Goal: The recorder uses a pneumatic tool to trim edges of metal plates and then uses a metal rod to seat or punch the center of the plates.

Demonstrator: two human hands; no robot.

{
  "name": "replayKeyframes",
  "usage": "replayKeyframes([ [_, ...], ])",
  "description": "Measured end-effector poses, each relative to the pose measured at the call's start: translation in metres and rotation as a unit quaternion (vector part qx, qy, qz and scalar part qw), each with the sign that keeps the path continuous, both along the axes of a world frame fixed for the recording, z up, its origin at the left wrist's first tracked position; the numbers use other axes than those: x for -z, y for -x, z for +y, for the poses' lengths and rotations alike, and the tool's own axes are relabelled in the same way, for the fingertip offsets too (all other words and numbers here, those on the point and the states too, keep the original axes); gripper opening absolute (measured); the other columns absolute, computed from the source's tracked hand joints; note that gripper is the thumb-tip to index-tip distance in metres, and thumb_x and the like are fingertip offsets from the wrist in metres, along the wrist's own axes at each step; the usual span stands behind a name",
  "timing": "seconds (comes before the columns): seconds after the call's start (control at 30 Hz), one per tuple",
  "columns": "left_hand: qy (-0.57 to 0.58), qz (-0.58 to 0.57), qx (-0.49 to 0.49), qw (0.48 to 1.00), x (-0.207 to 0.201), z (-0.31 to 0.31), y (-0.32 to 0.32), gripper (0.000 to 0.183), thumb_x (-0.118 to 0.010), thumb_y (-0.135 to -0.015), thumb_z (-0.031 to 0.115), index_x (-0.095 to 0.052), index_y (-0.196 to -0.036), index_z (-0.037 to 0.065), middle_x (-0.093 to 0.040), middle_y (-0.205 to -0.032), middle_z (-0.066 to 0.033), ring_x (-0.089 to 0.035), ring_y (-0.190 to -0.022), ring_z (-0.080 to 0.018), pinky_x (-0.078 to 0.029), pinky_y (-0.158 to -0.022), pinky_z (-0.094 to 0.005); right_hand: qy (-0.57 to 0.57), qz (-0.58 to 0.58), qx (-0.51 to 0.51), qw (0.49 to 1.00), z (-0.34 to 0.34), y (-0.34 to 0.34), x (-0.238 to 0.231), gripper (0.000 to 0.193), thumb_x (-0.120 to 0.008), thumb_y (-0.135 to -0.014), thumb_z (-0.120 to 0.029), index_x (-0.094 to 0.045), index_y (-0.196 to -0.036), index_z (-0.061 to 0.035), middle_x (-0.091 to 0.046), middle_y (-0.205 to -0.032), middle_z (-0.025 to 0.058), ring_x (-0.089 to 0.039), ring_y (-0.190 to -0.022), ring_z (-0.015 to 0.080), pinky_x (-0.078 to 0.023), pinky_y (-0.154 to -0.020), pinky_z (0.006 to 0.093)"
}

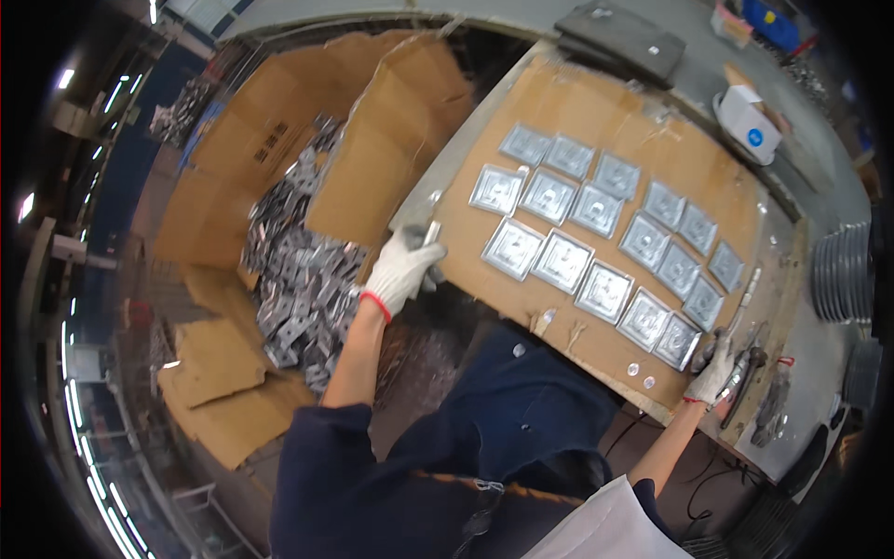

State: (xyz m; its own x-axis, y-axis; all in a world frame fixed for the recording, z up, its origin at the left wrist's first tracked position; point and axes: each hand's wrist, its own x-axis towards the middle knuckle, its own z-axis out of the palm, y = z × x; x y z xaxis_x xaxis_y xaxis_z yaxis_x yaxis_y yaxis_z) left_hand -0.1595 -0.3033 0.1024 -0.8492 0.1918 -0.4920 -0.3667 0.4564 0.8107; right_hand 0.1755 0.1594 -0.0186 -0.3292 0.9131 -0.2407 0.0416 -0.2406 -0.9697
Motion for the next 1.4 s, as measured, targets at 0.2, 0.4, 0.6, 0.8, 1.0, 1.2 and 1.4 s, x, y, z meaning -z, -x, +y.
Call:
replayKeyframes([
  [0.2,0.276,0.041,0.21,0.937,-0.029,0.039,0.019,0.051,-0.072,-0.094,0.032,-0.071,-0.134,0.0,-0.078,-0.1,-0.0134,-0.074,-0.071,-0.0177,-0.061,-0.064,-0.0315,0.042,0.033,0.0,0.999,0.008,0.002,0.011,0.031,-0.066,-0.112,-0.038,-0.067,-0.118,-0.0072,-0.041,-0.067,-0.0074,-0.035,-0.047,0.0046,-0.023,-0.042,0.0254],
  [0.4,0.361,0.097,0.396,0.839,-0.013,0.096,0.029,0.057,-0.074,-0.097,0.054,-0.08,-0.122,0.003,-0.078,-0.083,-0.0151,-0.073,-0.064,-0.0228,-0.06,-0.065,-0.0381,0.038,0.027,-0.018,0.999,0.002,0.002,0.004,0.031,-0.066,-0.112,-0.038,-0.068,-0.119,-0.0081,-0.042,-0.067,-0.0079,-0.035,-0.048,0.0035,-0.023,-0.042,0.0241],
  [0.6,0.418,0.086,0.447,0.786,-0.008,0.14,0.039,0.047,-0.071,-0.098,0.049,-0.081,-0.103,0.004,-0.075,-0.075,-0.0126,-0.073,-0.065,-0.025,-0.06,-0.068,-0.0416,0.059,0.039,-0.017,0.997,0.005,0.002,0.004,0.031,-0.065,-0.113,-0.036,-0.067,-0.123,-0.007,-0.042,-0.066,-0.0077,-0.035,-0.048,0.0039,-0.024,-0.041,0.024],
  [0.8,0.476,0.107,0.495,0.718,-0.001,0.171,0.049,0.033,-0.067,-0.081,0.016,-0.081,-0.105,-0.003,-0.08,-0.1,-0.0267,-0.079,-0.092,-0.0399,-0.062,-0.082,-0.0483,0.067,0.059,-0.014,0.996,0.008,-0.003,0.008,0.031,-0.066,-0.112,-0.034,-0.067,-0.127,-0.0062,-0.044,-0.068,-0.007,-0.037,-0.048,0.0047,-0.025,-0.042,0.024],
  [1.0,0.476,0.181,0.545,0.666,0.004,0.185,0.041,0.034,-0.068,-0.081,0.015,-0.082,-0.107,-0.002,-0.079,-0.111,-0.0278,-0.078,-0.104,-0.0411,-0.063,-0.087,-0.0484,0.069,0.06,-0.024,0.995,0.009,-0.003,0.012,0.033,-0.067,-0.112,-0.034,-0.066,-0.128,-0.005,-0.045,-0.069,-0.0068,-0.038,-0.049,0.0049,-0.026,-0.043,0.0242],
  [1.2,0.362,0.139,0.441,0.809,-0.034,0.145,0.029,0.05,-0.077,-0.085,0.035,-0.078,-0.12,-0.001,-0.08,-0.115,-0.024,-0.078,-0.107,-0.0357,-0.06,-0.094,-0.0424,0.063,0.047,-0.011,0.997,0.005,-0.005,0.007,0.035,-0.066,-0.112,-0.034,-0.065,-0.13,-0.0034,-0.046,-0.069,-0.0063,-0.04,-0.05,0.0055,-0.027,-0.043,0.0243],
  [1.4,-0.037,0.114,0.117,0.986,0.035,0.092,-0.005,0.039,-0.088,-0.089,0.014,-0.076,-0.123,0.0,-0.077,-0.099,-0.007,-0.072,-0.095,-0.0112,-0.06,-0.09,-0.0287,0.047,0.047,-0.046,0.997,0.007,-0.001,0.0,0.038,-0.064,-0.113,-0.033,-0.062,-0.137,-0.0027,-0.045,-0.07,-0.0062,-0.04,-0.05,0.0055,-0.029,-0.044,0.024],
])
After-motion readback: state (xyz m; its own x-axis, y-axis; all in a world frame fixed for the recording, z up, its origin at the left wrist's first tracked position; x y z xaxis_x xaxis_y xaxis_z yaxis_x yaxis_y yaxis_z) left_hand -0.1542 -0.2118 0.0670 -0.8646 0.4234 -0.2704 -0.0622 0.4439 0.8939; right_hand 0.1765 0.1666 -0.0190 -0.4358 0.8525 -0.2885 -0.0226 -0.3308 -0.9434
